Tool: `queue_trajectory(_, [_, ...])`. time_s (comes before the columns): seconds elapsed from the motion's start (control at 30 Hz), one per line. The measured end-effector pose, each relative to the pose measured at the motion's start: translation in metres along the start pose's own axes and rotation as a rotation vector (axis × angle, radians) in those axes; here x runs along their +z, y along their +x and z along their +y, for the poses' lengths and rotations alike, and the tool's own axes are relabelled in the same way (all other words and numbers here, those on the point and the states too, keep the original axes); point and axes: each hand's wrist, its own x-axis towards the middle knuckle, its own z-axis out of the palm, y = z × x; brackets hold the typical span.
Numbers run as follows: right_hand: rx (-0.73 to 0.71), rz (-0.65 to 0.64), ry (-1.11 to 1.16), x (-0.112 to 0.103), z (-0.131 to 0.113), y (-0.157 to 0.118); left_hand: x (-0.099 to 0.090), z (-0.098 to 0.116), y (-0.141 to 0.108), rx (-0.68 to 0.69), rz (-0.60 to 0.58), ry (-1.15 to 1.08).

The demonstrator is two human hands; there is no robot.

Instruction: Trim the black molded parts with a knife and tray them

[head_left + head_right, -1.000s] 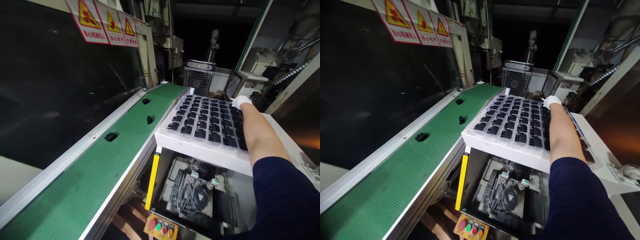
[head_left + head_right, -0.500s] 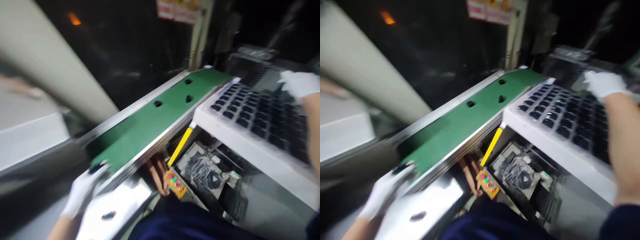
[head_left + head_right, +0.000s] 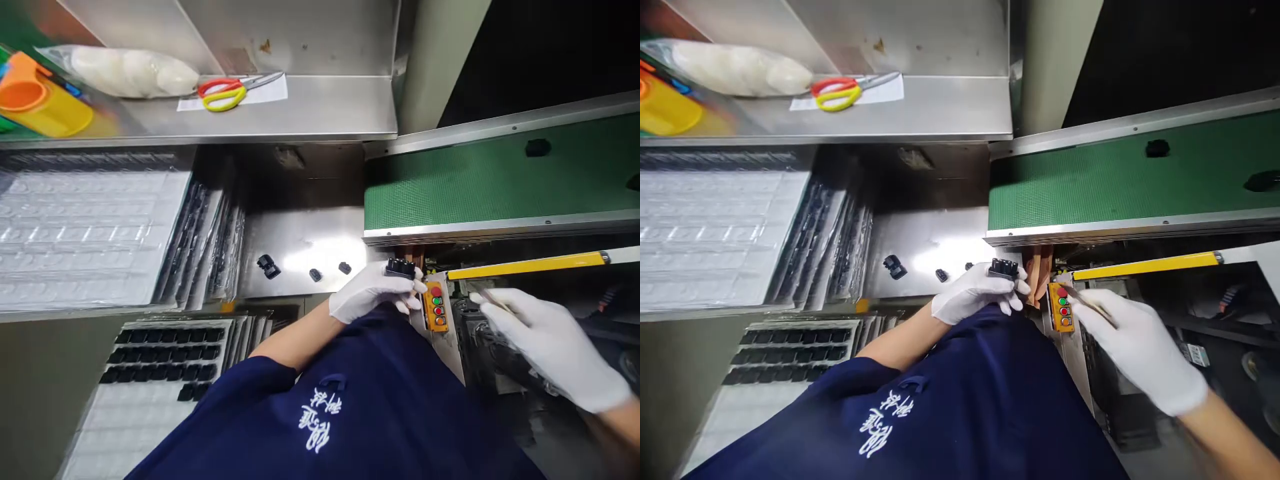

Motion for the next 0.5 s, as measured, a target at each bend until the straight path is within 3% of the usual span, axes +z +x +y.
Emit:
queue_trajectory(0.13, [0.102, -0.091, 0.293, 0.089, -0.026, 0.037, -0.035, 0.006, -0.026, -0.097, -0.009, -0.007])
queue_trajectory(0.23, [0.141, -0.108, 0.554, 0.134, -0.043, 0.049, -0.055, 0.011, -0.041, -0.138, 0.04, 0.0])
queue_trajectory(0.37, [0.16, -0.179, 0.653, 0.172, -0.066, 0.058, -0.073, 0.019, -0.062, -0.15, 0.09, 0.156])
queue_trajectory(0.5, [0.069, -0.153, 0.487, 0.188, -0.083, 0.068, -0.086, 0.03, -0.081, -0.1, 0.217, 0.647])
